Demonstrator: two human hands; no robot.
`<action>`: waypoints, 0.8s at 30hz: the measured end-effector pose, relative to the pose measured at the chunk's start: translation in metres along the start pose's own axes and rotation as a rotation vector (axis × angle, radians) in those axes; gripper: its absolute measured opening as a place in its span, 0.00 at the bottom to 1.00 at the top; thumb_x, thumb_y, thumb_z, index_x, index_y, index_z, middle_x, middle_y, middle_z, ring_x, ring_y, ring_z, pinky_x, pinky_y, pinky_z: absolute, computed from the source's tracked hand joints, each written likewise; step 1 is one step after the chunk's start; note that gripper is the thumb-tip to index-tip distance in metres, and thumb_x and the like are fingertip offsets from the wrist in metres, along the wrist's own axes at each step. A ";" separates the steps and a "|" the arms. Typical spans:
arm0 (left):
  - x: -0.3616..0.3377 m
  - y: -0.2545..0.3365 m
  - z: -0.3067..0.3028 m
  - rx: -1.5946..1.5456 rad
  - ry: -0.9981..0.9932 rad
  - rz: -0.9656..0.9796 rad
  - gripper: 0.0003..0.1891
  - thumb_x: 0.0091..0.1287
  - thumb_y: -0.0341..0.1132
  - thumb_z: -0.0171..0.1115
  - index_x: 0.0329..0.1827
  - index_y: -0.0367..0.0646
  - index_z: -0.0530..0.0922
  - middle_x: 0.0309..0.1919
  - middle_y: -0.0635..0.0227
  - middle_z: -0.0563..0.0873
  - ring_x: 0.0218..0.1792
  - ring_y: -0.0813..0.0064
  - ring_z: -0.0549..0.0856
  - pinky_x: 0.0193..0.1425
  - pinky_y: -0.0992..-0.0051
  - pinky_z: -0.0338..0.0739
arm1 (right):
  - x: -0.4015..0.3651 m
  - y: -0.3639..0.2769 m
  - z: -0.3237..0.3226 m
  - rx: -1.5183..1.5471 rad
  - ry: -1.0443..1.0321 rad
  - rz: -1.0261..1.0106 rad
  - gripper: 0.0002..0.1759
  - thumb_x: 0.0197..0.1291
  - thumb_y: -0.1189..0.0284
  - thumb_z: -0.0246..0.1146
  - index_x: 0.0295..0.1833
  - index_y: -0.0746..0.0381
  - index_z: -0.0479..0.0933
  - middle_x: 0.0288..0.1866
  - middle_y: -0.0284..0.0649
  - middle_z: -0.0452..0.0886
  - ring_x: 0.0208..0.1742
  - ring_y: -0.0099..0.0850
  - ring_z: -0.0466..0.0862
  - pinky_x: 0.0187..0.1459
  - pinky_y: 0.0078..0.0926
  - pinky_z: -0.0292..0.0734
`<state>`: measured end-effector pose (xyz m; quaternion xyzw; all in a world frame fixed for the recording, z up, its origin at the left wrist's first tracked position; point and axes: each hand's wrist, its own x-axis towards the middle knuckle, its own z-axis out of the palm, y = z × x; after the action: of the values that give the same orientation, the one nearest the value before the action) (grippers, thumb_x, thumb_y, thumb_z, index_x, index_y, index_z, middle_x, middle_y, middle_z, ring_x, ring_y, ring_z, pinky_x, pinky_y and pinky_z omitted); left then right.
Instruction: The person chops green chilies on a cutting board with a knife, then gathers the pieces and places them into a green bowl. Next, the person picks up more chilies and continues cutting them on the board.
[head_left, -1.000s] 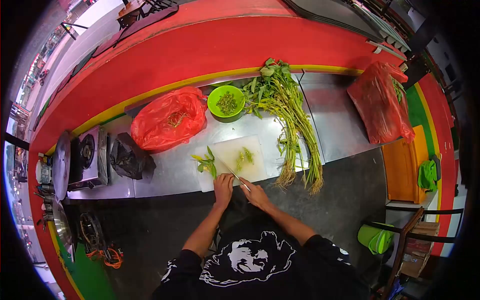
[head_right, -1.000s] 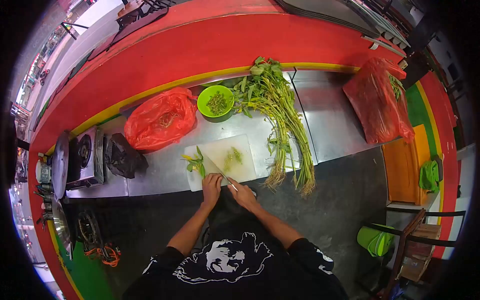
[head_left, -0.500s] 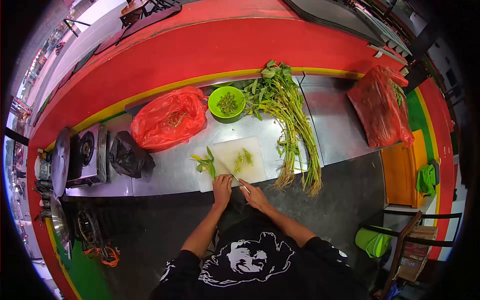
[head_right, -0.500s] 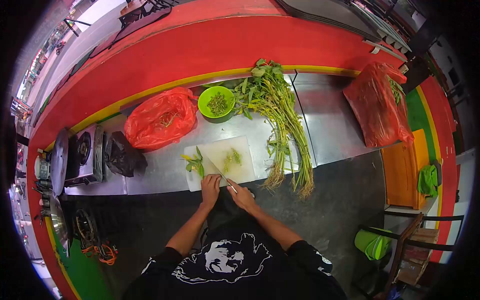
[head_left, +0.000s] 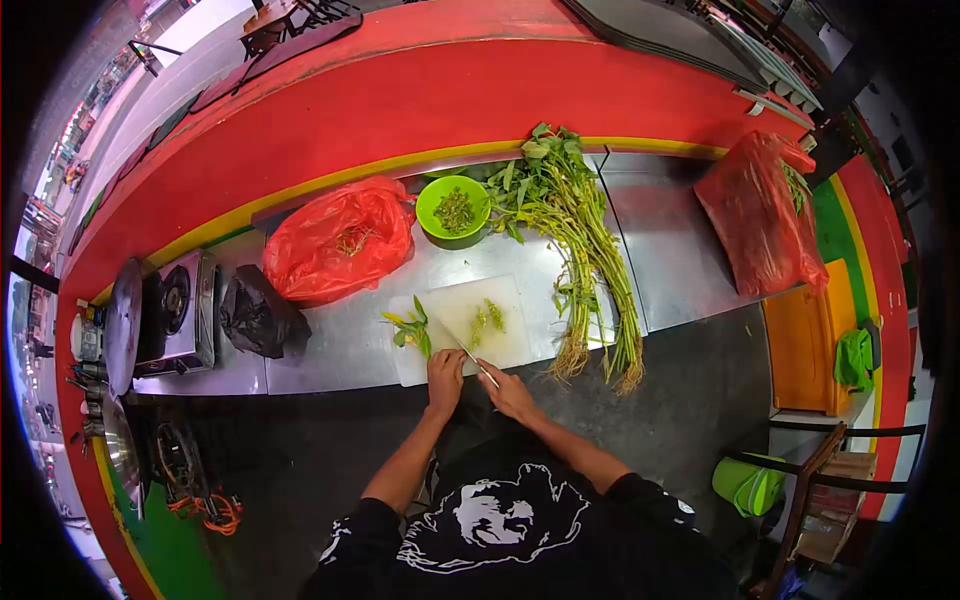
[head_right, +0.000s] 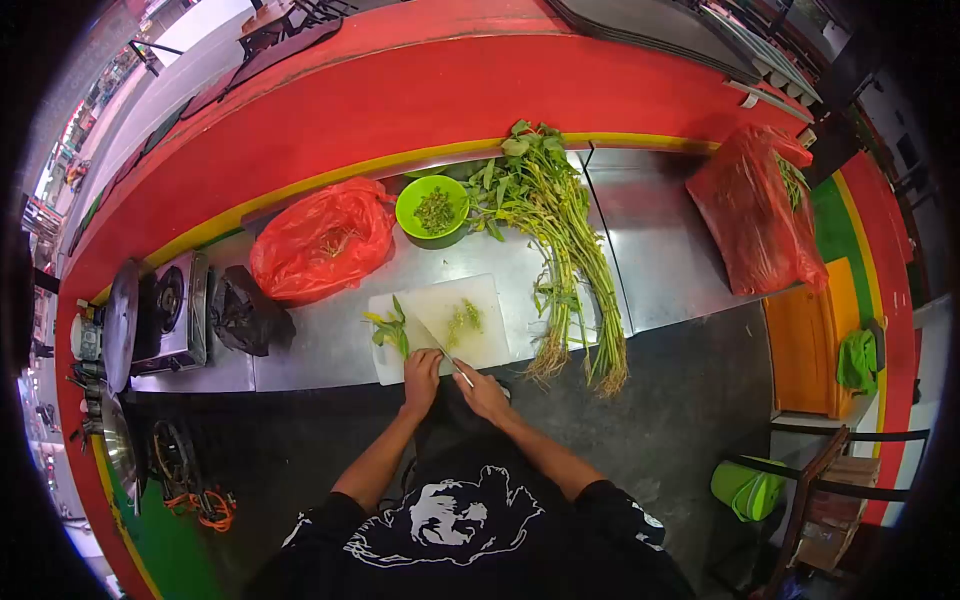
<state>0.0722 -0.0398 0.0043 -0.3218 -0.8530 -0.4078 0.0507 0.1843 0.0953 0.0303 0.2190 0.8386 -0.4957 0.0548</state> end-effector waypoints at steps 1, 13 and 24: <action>0.002 0.000 0.000 -0.012 0.001 0.003 0.05 0.69 0.27 0.66 0.45 0.40 0.85 0.40 0.61 0.85 0.44 0.55 0.83 0.52 0.60 0.74 | 0.001 0.001 0.001 -0.005 0.018 -0.014 0.27 0.78 0.49 0.54 0.78 0.42 0.71 0.34 0.65 0.85 0.41 0.64 0.87 0.48 0.58 0.81; -0.009 0.007 -0.010 0.124 -0.040 -0.014 0.10 0.68 0.29 0.68 0.51 0.46 0.88 0.40 0.66 0.83 0.46 0.62 0.82 0.49 0.62 0.71 | 0.009 -0.005 0.004 -0.015 0.146 -0.136 0.27 0.79 0.50 0.52 0.77 0.45 0.72 0.28 0.61 0.84 0.34 0.60 0.87 0.42 0.54 0.80; 0.000 0.005 -0.008 0.046 -0.022 -0.031 0.07 0.68 0.29 0.67 0.47 0.45 0.88 0.40 0.67 0.85 0.46 0.61 0.83 0.50 0.62 0.71 | 0.015 0.000 0.007 -0.005 0.058 -0.020 0.25 0.81 0.52 0.51 0.76 0.46 0.73 0.33 0.62 0.84 0.40 0.62 0.87 0.43 0.52 0.80</action>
<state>0.0738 -0.0429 0.0133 -0.3118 -0.8674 -0.3854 0.0423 0.1703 0.0941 0.0226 0.2247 0.8433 -0.4876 0.0258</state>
